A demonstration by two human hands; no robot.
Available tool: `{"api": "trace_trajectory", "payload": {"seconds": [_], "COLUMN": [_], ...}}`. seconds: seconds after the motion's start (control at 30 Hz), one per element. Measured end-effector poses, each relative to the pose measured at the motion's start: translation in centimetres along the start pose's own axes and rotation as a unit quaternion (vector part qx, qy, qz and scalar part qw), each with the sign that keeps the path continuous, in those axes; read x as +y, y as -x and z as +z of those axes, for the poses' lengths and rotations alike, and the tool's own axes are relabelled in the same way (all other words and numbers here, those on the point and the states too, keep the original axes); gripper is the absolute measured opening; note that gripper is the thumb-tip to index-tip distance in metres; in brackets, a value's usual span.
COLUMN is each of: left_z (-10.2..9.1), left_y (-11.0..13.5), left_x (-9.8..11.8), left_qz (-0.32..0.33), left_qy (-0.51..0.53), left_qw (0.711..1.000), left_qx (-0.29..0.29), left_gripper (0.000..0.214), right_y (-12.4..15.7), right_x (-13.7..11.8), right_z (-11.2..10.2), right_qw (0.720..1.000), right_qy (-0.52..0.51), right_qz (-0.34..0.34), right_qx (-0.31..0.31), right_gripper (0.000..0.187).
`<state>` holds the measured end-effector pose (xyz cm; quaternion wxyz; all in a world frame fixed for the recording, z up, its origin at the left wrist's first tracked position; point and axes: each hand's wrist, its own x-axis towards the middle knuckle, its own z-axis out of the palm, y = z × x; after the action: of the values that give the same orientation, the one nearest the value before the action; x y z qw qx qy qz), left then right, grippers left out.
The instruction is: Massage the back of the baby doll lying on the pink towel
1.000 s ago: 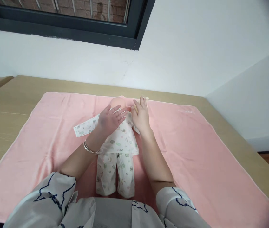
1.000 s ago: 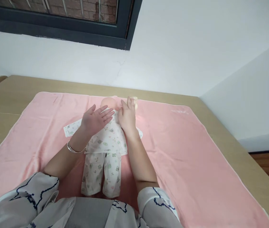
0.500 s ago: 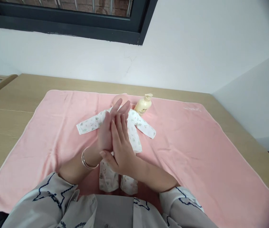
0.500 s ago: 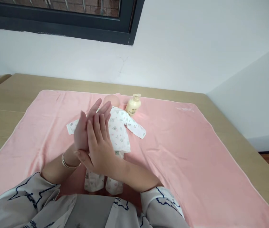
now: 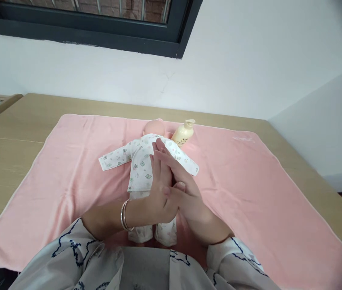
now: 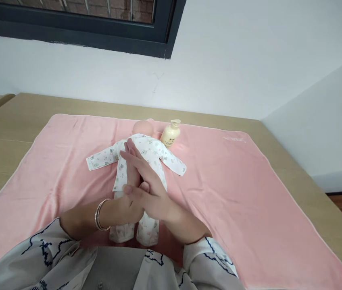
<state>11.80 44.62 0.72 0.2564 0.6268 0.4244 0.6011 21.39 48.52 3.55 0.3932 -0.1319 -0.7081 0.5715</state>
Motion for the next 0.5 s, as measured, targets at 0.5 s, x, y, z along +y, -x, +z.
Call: {"api": "trace_trajectory", "payload": {"seconds": [0.5], "left_z": [-0.8], "left_y": [-1.2], "left_x": [1.1], "left_qz": [-0.040], "left_qy": [-0.060], "left_qw": [0.997], "left_qx": [0.038], "left_gripper": [0.057], "right_y": [-1.2], "right_x": [2.8], "right_z": [2.7], "right_qw": [0.980], "right_qy": [-0.153], "right_qz": [0.015], "right_qx": [0.129], "right_gripper": [0.055]}}
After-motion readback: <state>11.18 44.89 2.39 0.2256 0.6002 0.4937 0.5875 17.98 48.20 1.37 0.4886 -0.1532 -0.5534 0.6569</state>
